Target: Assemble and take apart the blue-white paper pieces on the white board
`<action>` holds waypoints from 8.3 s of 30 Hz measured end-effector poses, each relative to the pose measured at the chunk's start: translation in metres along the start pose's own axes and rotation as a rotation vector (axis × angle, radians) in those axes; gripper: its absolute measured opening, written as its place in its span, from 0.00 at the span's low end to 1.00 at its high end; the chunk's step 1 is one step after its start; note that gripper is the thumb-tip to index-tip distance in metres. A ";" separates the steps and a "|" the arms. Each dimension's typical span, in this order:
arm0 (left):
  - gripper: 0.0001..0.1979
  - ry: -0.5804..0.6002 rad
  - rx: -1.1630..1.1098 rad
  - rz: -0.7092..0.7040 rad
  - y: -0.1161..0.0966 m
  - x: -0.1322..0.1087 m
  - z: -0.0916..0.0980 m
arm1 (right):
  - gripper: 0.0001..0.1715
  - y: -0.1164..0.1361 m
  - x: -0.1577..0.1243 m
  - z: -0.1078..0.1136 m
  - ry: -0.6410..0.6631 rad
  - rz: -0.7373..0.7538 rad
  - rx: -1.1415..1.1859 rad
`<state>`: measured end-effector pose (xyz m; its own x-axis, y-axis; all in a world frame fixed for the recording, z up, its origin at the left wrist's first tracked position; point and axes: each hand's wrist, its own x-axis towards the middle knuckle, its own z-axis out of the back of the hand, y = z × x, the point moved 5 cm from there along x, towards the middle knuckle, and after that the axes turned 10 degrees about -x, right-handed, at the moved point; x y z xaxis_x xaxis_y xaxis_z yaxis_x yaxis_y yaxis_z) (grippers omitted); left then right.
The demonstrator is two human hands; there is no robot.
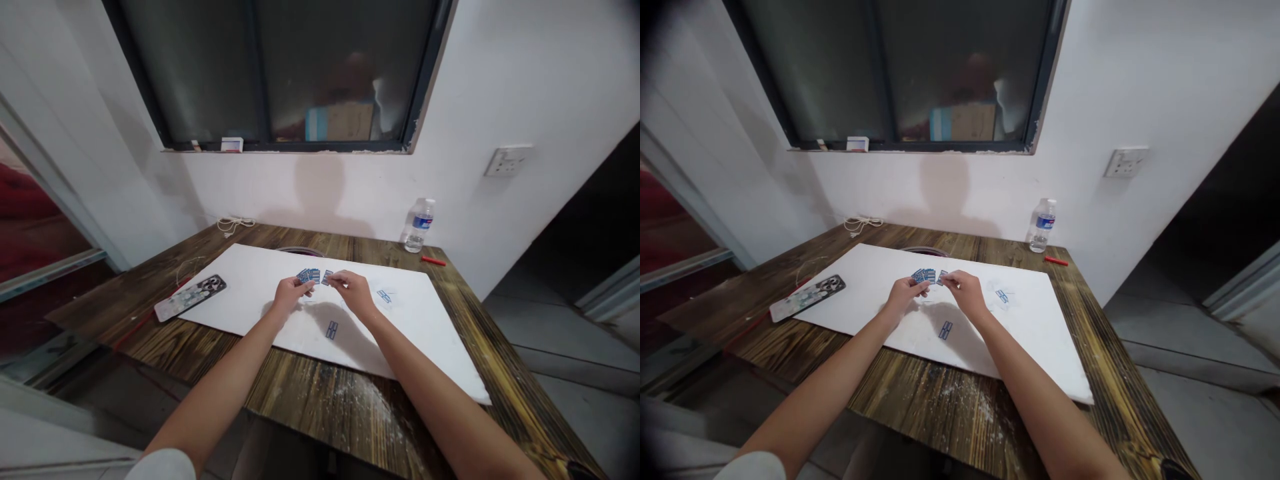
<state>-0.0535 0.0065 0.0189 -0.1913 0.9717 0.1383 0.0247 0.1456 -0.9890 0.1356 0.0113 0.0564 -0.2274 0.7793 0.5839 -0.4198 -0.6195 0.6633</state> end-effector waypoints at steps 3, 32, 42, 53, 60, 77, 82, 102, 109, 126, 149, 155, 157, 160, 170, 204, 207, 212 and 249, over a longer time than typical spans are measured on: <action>0.18 0.012 0.002 0.002 0.000 0.000 0.000 | 0.09 -0.006 -0.001 -0.003 0.019 -0.131 0.119; 0.17 0.184 0.097 0.013 -0.005 -0.006 -0.012 | 0.13 -0.008 -0.005 -0.009 0.082 -0.171 0.072; 0.17 0.192 0.112 0.016 -0.007 -0.008 -0.013 | 0.12 -0.011 -0.005 -0.010 0.095 -0.155 0.062; 0.18 0.036 0.031 -0.023 -0.006 -0.005 -0.006 | 0.09 -0.003 -0.009 -0.012 0.097 -0.158 -0.067; 0.19 -0.123 0.014 -0.038 -0.006 -0.002 0.010 | 0.22 0.006 -0.029 -0.051 0.467 0.198 -0.460; 0.19 -0.100 0.019 -0.016 -0.010 -0.007 0.003 | 0.09 0.022 -0.037 -0.056 0.604 0.392 -0.639; 0.19 -0.104 0.024 0.001 -0.011 -0.008 0.002 | 0.10 0.024 -0.040 -0.059 0.634 0.472 -0.791; 0.19 -0.036 0.071 -0.021 -0.010 -0.007 -0.001 | 0.10 -0.022 -0.017 -0.030 0.109 -0.295 0.134; 0.17 0.081 0.069 -0.013 -0.004 -0.005 -0.009 | 0.20 -0.040 -0.015 -0.030 -0.011 -0.509 0.483; 0.20 0.141 0.069 0.040 -0.003 -0.007 -0.013 | 0.18 -0.029 -0.016 -0.019 -0.087 -0.383 0.254; 0.20 0.168 0.038 0.023 -0.003 -0.007 -0.014 | 0.20 -0.027 -0.016 -0.020 -0.052 -0.387 0.241; 0.20 0.169 0.040 0.032 -0.004 -0.007 -0.013 | 0.21 -0.029 -0.015 -0.023 -0.027 -0.395 0.310; 0.19 0.169 0.035 0.027 -0.005 -0.007 -0.013 | 0.20 -0.030 -0.014 -0.024 -0.008 -0.407 0.329; 0.18 0.159 0.033 0.017 -0.005 -0.007 -0.013 | 0.19 -0.034 -0.011 -0.021 -0.004 -0.427 0.350; 0.18 0.111 0.023 0.028 0.005 -0.003 -0.008 | 0.15 -0.060 0.001 0.014 0.315 -0.321 -0.450; 0.19 0.100 0.003 0.060 0.004 -0.004 -0.008 | 0.08 -0.057 -0.005 0.008 0.638 -0.237 -0.548; 0.19 0.105 -0.001 0.060 0.005 -0.004 -0.008 | 0.07 -0.054 -0.001 0.013 0.602 -0.199 -0.510; 0.19 0.101 -0.007 0.063 0.000 -0.007 -0.008 | 0.06 -0.047 0.005 0.022 0.460 -0.314 -0.201; 0.17 0.170 0.045 0.060 -0.006 -0.010 -0.015 | 0.20 -0.026 0.000 -0.006 0.186 -0.419 0.279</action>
<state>-0.0369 -0.0014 0.0244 -0.0226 0.9964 0.0817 -0.0134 0.0814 -0.9966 0.1415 0.0280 0.0359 -0.2529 0.9530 0.1667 -0.2643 -0.2338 0.9357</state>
